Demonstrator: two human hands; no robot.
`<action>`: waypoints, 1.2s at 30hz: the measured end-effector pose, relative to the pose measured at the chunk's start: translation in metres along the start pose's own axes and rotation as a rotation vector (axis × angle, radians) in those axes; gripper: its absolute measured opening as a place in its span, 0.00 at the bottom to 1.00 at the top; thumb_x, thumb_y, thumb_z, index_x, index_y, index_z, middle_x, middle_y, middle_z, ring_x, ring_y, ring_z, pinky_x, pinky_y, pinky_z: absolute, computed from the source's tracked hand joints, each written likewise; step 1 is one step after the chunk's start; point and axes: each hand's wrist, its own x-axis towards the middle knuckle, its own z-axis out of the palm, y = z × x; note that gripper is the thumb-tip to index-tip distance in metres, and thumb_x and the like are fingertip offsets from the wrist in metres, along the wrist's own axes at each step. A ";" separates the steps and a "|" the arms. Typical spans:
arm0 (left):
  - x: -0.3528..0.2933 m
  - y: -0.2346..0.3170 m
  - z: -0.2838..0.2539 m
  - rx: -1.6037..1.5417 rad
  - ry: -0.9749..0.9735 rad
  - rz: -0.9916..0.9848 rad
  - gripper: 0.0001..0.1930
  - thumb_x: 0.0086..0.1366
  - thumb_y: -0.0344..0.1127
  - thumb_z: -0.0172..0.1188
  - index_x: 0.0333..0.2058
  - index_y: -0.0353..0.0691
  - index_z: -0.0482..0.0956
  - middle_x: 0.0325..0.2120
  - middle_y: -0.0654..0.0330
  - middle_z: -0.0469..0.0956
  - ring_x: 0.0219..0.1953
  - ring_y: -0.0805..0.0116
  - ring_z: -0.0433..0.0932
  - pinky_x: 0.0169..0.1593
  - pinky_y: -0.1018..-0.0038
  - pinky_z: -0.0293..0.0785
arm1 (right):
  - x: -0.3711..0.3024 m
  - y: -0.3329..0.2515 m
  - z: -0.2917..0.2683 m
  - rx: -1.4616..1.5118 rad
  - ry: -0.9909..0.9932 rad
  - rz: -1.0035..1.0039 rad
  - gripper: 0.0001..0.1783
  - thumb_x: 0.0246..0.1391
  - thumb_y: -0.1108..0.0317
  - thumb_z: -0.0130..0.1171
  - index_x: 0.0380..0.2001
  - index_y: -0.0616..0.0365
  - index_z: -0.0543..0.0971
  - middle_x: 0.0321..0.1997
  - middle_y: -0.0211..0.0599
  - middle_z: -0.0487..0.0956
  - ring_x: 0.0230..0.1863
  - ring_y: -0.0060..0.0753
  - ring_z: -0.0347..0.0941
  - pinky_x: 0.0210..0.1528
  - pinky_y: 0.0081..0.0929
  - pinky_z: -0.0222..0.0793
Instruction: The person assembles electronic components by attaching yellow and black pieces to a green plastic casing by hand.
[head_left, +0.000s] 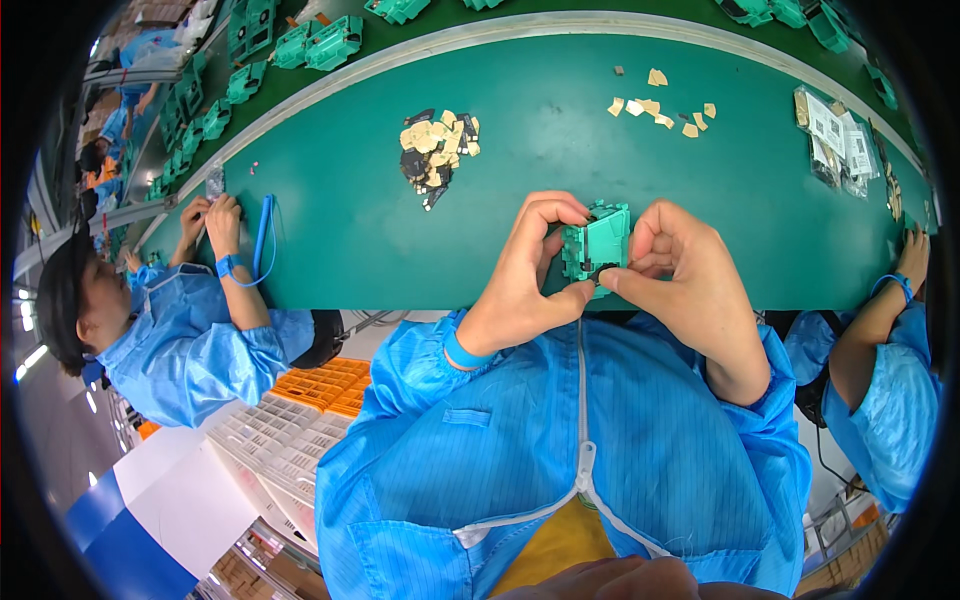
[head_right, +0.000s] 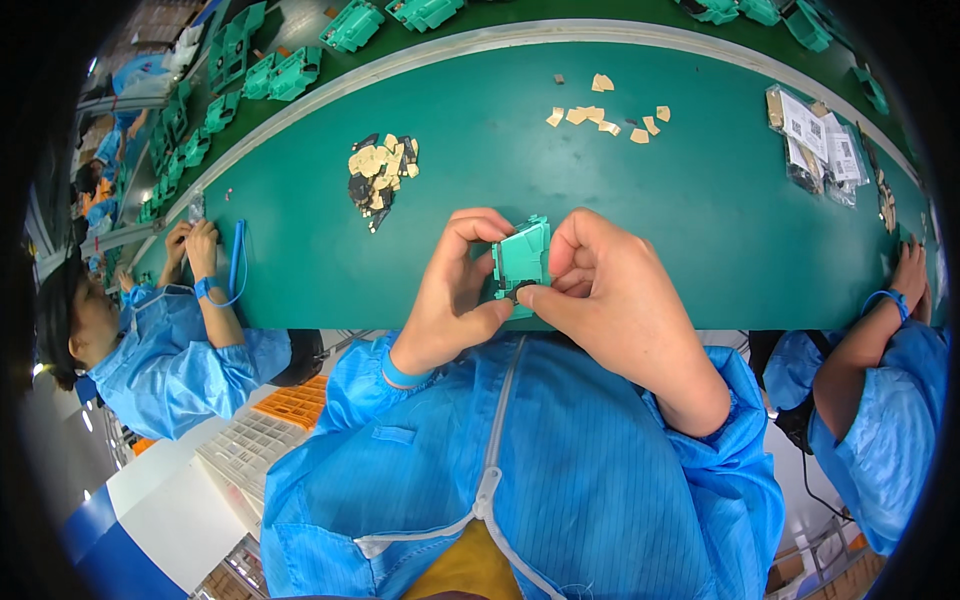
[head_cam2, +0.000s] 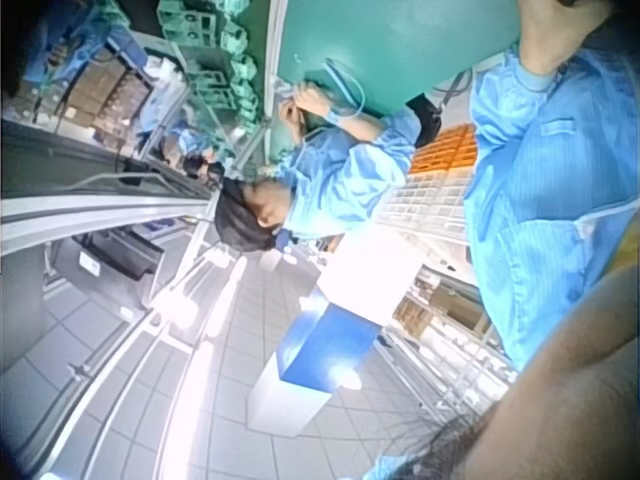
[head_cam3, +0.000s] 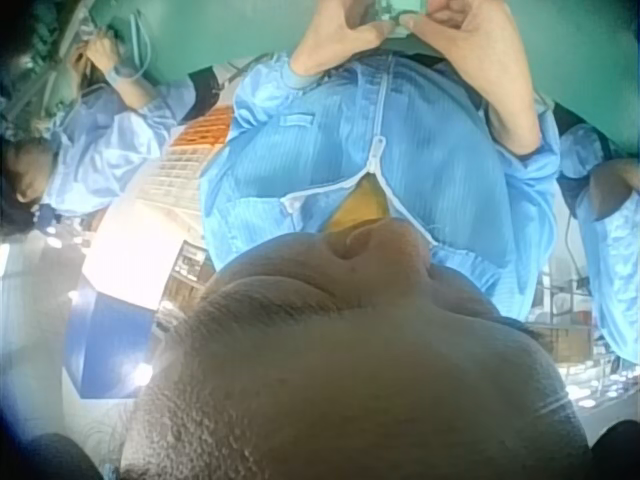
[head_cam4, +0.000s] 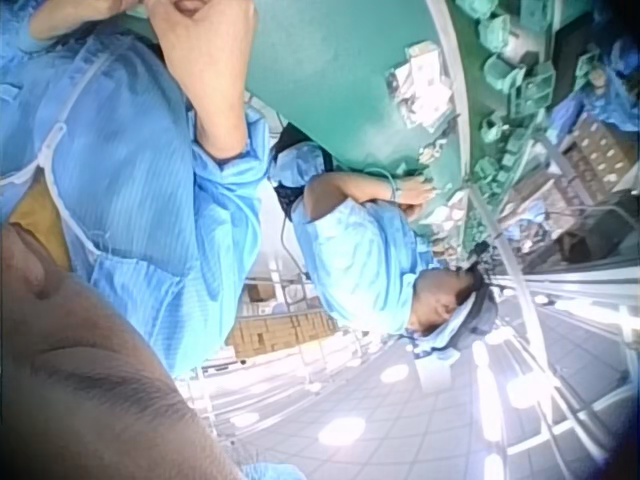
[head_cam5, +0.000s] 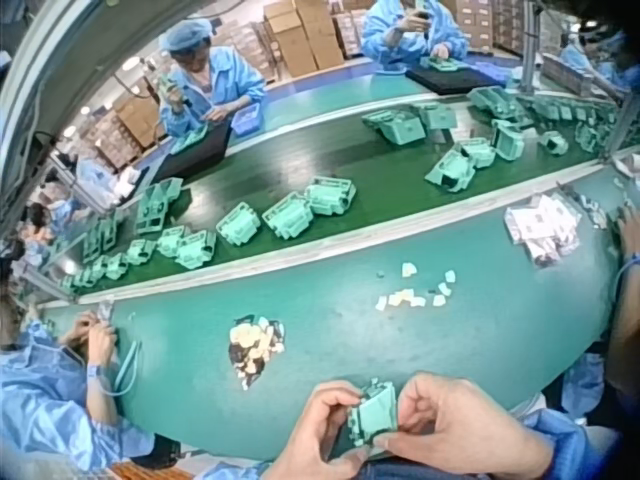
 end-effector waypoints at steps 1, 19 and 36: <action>0.000 0.001 0.000 -0.010 -0.001 -0.009 0.32 0.49 0.15 0.59 0.54 0.39 0.64 0.55 0.55 0.59 0.61 0.62 0.64 0.66 0.63 0.66 | 0.000 0.002 0.001 0.009 0.001 -0.005 0.15 0.53 0.79 0.68 0.30 0.63 0.69 0.26 0.38 0.80 0.30 0.18 0.78 0.29 0.21 0.73; -0.002 0.005 0.004 -0.073 0.010 -0.004 0.33 0.50 0.16 0.57 0.57 0.37 0.63 0.57 0.56 0.58 0.62 0.63 0.63 0.68 0.65 0.63 | -0.001 0.003 0.001 0.200 -0.025 0.006 0.15 0.54 0.84 0.66 0.32 0.61 0.68 0.31 0.34 0.81 0.33 0.16 0.78 0.32 0.16 0.73; -0.003 0.001 0.003 -0.038 0.031 0.088 0.35 0.47 0.17 0.56 0.57 0.37 0.63 0.57 0.54 0.57 0.62 0.62 0.64 0.67 0.67 0.60 | -0.003 0.005 0.003 0.090 -0.027 -0.132 0.15 0.54 0.83 0.66 0.34 0.59 0.68 0.32 0.33 0.81 0.33 0.16 0.77 0.32 0.16 0.71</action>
